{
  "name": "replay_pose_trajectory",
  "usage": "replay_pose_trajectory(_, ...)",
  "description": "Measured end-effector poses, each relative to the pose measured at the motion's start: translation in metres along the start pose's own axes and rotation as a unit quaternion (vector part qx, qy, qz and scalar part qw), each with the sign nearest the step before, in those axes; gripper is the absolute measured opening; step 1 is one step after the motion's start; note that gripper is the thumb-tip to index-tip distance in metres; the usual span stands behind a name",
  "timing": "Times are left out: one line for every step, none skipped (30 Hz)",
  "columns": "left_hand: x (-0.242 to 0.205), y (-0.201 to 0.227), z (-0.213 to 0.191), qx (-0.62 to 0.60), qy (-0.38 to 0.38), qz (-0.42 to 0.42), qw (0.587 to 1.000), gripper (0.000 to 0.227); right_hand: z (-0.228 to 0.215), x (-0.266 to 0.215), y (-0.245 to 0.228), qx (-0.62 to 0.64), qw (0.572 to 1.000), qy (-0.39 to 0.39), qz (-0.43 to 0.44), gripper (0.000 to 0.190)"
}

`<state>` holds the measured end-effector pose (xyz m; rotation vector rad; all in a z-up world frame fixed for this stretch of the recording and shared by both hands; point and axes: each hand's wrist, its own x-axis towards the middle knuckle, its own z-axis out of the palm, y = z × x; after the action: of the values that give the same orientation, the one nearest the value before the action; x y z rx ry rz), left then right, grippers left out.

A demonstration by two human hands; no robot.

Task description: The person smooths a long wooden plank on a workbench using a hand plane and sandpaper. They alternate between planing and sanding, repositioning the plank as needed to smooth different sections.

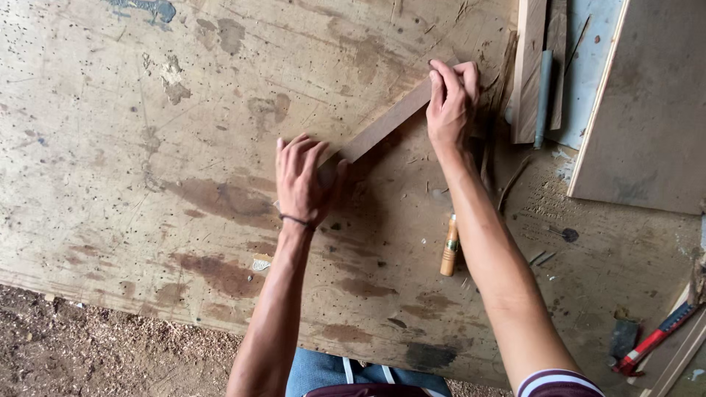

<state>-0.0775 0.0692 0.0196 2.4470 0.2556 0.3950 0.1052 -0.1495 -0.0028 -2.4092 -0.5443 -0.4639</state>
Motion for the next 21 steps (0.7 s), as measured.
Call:
replay_pose_trajectory(-0.003,0.001,-0.003,-0.018,0.001,0.003,1.000,0.039,0.003,-0.004,-0.001,-0.012,1.000,0.011,0.010,0.013)
replay_pose_trajectory(-0.006,0.001,-0.007,-0.034,0.004,0.005,0.999,0.036,0.007,-0.007,-0.002,-0.011,0.999,0.010,0.030,0.012)
replay_pose_trajectory(-0.007,0.000,-0.010,-0.050,0.008,0.008,0.999,0.034,0.011,-0.010,-0.004,-0.011,0.999,0.009,0.050,0.012)
replay_pose_trajectory(-0.008,0.001,-0.010,-0.042,0.011,0.011,0.999,0.031,0.017,-0.014,-0.006,-0.009,0.998,0.007,0.069,0.012)
replay_pose_trajectory(-0.007,0.003,-0.008,-0.034,0.014,0.013,0.999,0.028,0.025,-0.023,-0.012,0.040,0.998,0.002,0.040,0.013)
replay_pose_trajectory(-0.007,0.004,-0.008,-0.027,0.016,0.016,0.999,0.026,0.034,-0.034,-0.022,0.087,0.996,-0.003,0.011,0.014)
replay_pose_trajectory(-0.007,0.005,-0.008,-0.024,0.022,0.019,0.999,0.024,0.039,-0.042,-0.029,0.135,0.991,-0.009,-0.018,0.017)
replay_pose_trajectory(-0.007,0.006,-0.009,-0.020,0.028,0.023,0.999,0.023,0.040,-0.053,-0.036,0.095,0.994,-0.029,-0.056,0.019)
replay_pose_trajectory(-0.006,0.007,-0.010,-0.016,0.034,0.028,0.999,0.022,0.036,-0.066,-0.044,0.053,0.993,-0.049,-0.094,0.021)
replay_pose_trajectory(-0.007,0.009,-0.013,-0.023,0.016,0.018,0.999,0.026,0.031,-0.075,-0.047,0.007,0.989,-0.068,-0.128,0.024)
replay_pose_trajectory(-0.009,0.011,-0.016,-0.029,-0.003,0.008,1.000,0.031,0.026,-0.073,-0.039,0.010,0.988,-0.079,-0.135,0.022)
replay_pose_trajectory(-0.008,0.011,-0.019,-0.032,-0.017,-0.001,0.999,0.036,0.021,-0.062,-0.025,0.014,0.985,-0.088,-0.146,0.022)
replay_pose_trajectory(-0.006,0.013,-0.018,-0.043,-0.015,-0.003,0.999,0.034,0.016,-0.050,-0.010,0.019,0.983,-0.098,-0.156,0.022)
replay_pose_trajectory(-0.005,0.013,-0.019,-0.052,-0.013,-0.007,0.999,0.032,0.012,-0.038,0.002,0.038,0.990,-0.099,-0.096,0.019)
replay_pose_trajectory(-0.006,0.013,-0.019,-0.060,-0.011,-0.012,0.998,0.030,0.012,-0.027,0.013,0.057,0.993,-0.100,-0.036,0.016)
replay_pose_trajectory(-0.008,0.012,-0.019,-0.062,-0.013,-0.010,0.998,0.030,0.012,-0.015,0.021,0.007,0.996,-0.063,-0.057,0.016)
replay_pose_trajectory(-0.009,0.010,-0.018,-0.065,-0.014,-0.008,0.998,0.030,0.013,-0.009,0.025,-0.043,0.996,-0.026,-0.079,0.016)
replay_pose_trajectory(-0.007,0.008,-0.017,-0.068,-0.012,-0.003,0.998,0.030,0.017,-0.010,0.021,-0.026,0.998,-0.022,-0.057,0.015)
replay_pose_trajectory(-0.006,0.008,-0.016,-0.075,-0.008,-0.006,0.997,0.029,0.024,-0.012,0.013,-0.010,0.999,-0.018,-0.034,0.014)
replay_pose_trajectory(-0.007,0.007,-0.016,-0.082,-0.008,-0.009,0.997,0.029,0.031,-0.018,0.002,0.007,1.000,-0.014,-0.008,0.014)
replay_pose_trajectory(-0.007,0.006,-0.015,-0.089,-0.007,-0.011,0.996,0.029,0.044,-0.029,-0.015,0.073,0.996,0.000,-0.043,0.016)
